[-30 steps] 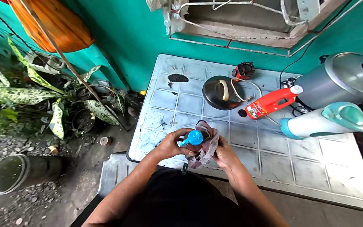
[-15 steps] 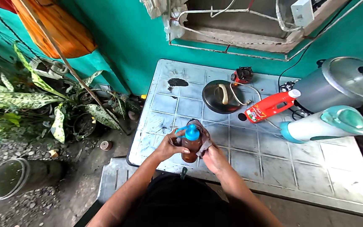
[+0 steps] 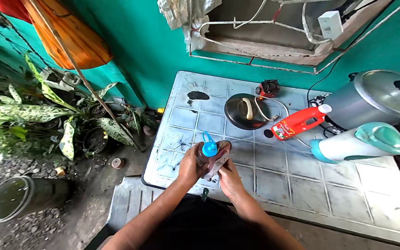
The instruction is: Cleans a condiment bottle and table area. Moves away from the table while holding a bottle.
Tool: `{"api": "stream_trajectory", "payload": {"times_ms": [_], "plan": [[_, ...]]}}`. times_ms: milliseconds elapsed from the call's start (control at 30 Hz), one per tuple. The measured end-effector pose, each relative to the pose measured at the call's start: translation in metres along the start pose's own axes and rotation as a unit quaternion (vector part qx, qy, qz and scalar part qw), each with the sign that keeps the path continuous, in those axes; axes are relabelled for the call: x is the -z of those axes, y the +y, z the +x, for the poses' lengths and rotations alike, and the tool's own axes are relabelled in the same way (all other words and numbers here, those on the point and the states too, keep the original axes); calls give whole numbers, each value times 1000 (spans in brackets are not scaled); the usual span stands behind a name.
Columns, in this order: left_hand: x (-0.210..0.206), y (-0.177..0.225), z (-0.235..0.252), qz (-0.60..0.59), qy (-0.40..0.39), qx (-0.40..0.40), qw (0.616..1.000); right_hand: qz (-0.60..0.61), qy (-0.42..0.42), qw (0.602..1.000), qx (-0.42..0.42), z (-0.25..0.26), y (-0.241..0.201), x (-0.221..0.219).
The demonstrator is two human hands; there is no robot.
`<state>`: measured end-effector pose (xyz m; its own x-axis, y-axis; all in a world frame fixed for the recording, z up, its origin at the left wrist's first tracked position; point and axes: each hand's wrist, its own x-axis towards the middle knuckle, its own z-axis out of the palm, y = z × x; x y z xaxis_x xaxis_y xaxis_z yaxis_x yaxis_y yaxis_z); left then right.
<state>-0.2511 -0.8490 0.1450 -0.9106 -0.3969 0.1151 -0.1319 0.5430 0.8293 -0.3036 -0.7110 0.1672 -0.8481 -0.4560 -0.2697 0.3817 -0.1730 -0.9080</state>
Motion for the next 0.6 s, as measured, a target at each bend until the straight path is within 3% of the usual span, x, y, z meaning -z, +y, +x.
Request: {"api": "stream_trajectory", "payload": {"times_ms": [267,600], "plan": [[23,-15,6,-196,-162,-18,967,-7,-37,999,-18,4,-16,16],[38,-8,9,-277,-239,-66,928,58,-77,994,-47,10,-30,27]]}}
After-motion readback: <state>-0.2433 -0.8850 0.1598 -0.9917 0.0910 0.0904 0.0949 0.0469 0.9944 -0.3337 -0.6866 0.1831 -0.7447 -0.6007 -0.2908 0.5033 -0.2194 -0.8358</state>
